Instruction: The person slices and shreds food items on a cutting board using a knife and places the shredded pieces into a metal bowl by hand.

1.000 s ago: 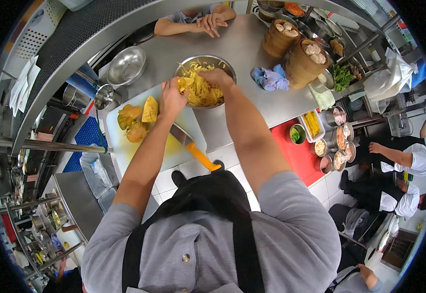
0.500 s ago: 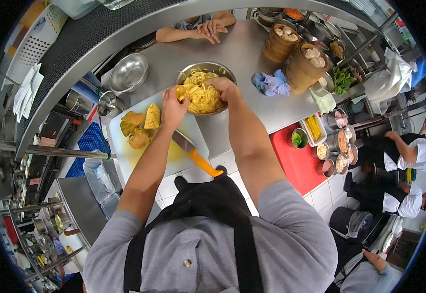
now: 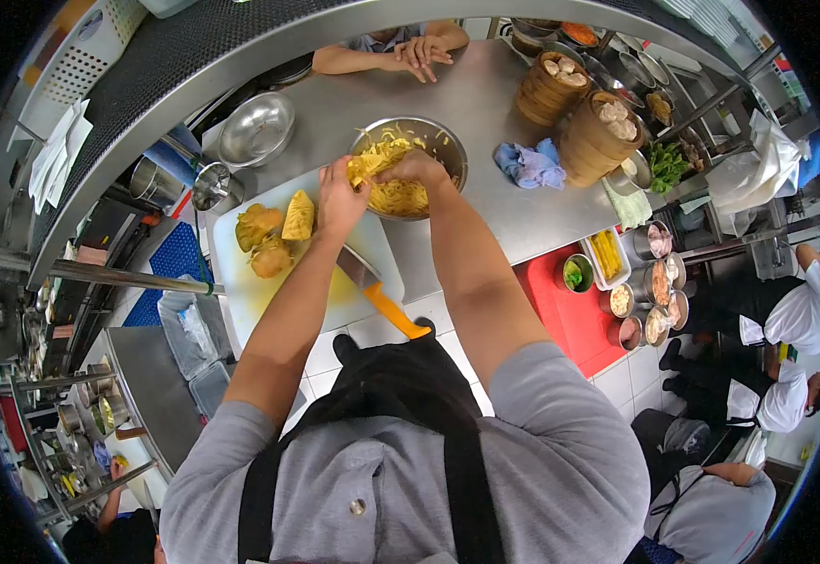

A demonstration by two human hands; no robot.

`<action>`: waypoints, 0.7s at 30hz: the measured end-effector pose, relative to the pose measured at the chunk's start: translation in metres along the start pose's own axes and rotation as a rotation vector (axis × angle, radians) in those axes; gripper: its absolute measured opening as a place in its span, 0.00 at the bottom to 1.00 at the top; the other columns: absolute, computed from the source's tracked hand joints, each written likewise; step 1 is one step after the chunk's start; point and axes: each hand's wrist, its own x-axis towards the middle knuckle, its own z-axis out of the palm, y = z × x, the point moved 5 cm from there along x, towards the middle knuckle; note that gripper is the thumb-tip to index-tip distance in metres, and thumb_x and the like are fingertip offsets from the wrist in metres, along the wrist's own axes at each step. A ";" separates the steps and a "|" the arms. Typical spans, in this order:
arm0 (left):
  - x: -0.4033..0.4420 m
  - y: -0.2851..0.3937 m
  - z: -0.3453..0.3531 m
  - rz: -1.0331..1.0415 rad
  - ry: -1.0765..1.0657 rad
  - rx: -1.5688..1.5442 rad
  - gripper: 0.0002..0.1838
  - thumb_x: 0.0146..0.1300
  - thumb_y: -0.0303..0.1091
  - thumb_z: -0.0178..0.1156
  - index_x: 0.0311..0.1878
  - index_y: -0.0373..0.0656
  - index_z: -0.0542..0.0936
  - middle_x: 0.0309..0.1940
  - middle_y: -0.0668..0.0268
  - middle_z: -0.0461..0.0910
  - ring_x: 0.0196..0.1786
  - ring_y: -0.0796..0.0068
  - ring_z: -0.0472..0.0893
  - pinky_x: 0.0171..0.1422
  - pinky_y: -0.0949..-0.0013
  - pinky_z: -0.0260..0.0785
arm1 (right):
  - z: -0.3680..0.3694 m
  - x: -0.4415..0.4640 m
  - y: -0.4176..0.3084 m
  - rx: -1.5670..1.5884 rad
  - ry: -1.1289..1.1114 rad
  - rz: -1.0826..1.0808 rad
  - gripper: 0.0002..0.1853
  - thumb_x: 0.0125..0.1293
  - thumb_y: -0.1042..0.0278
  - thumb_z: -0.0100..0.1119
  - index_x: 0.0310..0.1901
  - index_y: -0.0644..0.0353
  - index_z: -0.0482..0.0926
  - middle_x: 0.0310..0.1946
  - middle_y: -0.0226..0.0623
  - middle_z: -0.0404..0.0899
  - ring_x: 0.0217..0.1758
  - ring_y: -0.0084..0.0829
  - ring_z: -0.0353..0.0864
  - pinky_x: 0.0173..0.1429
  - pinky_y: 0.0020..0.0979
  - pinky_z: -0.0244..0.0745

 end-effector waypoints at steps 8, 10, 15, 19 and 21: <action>-0.011 0.004 -0.006 -0.031 0.046 -0.011 0.29 0.62 0.29 0.70 0.66 0.35 0.73 0.58 0.46 0.79 0.64 0.43 0.74 0.70 0.47 0.71 | 0.029 0.034 0.052 0.754 -0.277 0.133 0.30 0.65 0.60 0.75 0.66 0.63 0.80 0.61 0.43 0.86 0.61 0.39 0.87 0.67 0.40 0.82; -0.011 0.008 -0.010 0.000 0.069 -0.024 0.29 0.62 0.29 0.70 0.66 0.35 0.73 0.57 0.47 0.79 0.64 0.43 0.74 0.70 0.48 0.70 | 0.026 0.026 0.053 0.875 -0.317 0.149 0.28 0.66 0.64 0.73 0.65 0.63 0.80 0.60 0.43 0.86 0.61 0.39 0.88 0.67 0.41 0.82; -0.012 0.010 -0.006 0.010 0.032 -0.032 0.30 0.62 0.28 0.70 0.66 0.35 0.72 0.56 0.47 0.79 0.62 0.43 0.74 0.69 0.48 0.70 | 0.001 -0.004 0.032 0.967 -0.377 0.090 0.24 0.68 0.73 0.69 0.65 0.66 0.79 0.58 0.45 0.88 0.58 0.40 0.89 0.67 0.42 0.84; -0.013 0.004 -0.003 -0.004 0.027 -0.039 0.29 0.63 0.31 0.70 0.66 0.35 0.74 0.57 0.47 0.80 0.63 0.43 0.75 0.70 0.48 0.70 | -0.033 -0.018 0.019 0.485 -0.254 -0.064 0.33 0.60 0.62 0.78 0.66 0.64 0.79 0.60 0.43 0.86 0.63 0.39 0.86 0.69 0.44 0.82; -0.012 0.004 -0.003 -0.020 0.026 -0.034 0.29 0.63 0.31 0.71 0.66 0.36 0.74 0.58 0.47 0.80 0.63 0.43 0.75 0.70 0.48 0.70 | -0.049 -0.057 -0.018 0.180 -0.159 -0.002 0.42 0.54 0.48 0.82 0.66 0.64 0.79 0.65 0.46 0.82 0.68 0.42 0.81 0.73 0.44 0.76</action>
